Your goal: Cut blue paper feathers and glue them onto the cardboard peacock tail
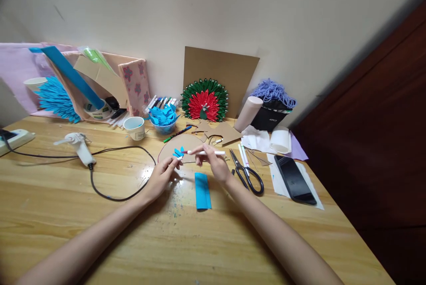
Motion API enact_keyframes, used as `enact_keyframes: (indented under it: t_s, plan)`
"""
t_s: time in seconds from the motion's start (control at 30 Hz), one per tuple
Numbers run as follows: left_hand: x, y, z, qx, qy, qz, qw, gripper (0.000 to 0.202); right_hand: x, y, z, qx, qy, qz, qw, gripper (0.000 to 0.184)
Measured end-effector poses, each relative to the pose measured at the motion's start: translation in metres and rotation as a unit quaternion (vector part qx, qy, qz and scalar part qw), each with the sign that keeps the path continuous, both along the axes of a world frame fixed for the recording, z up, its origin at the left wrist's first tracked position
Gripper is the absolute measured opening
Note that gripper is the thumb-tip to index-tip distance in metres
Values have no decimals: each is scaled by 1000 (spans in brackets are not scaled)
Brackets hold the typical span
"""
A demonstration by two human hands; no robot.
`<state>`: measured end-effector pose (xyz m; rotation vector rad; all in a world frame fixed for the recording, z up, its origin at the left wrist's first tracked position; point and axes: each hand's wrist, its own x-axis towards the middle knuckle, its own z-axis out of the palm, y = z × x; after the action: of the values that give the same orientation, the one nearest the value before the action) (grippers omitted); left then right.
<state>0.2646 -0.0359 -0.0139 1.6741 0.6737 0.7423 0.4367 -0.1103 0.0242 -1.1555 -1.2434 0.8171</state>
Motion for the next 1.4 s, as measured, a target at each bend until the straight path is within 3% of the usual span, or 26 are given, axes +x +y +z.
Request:
enact_keyframes:
  t_s: [0.23,0.43,0.6,0.93,1.1,1.2,1.27,1.3,1.4]
  plan:
    - [1,-1,-1,24,-6,6,1000,32,4,-7,-11,1,66,-37,997,44]
    - [0,-3,3,36,13,-9,999,32,5,-6,-7,-35,76,6,996,45]
    - [-1,-9,9,85,37,-56,994,30,-1,-5,-10,-38,82,-11,996,49]
    - [-7,-18,18,137,68,-148,977,31,-4,-33,-3,-29,-4,43,999,47]
    - [0,-30,17,111,84,-163,977,32,11,-54,-2,-21,-134,64,989,44]
    - [9,-43,11,154,115,-64,979,29,38,-57,-4,-9,-307,-36,951,31]
    - [14,-54,6,222,147,-23,964,48,59,-55,-7,-2,-461,-91,883,21]
    - [16,-59,4,254,160,-24,953,56,68,-53,-8,-17,-530,-86,843,23]
    - [19,-72,-2,306,207,-31,929,56,85,-49,-12,-92,-648,-78,752,37]
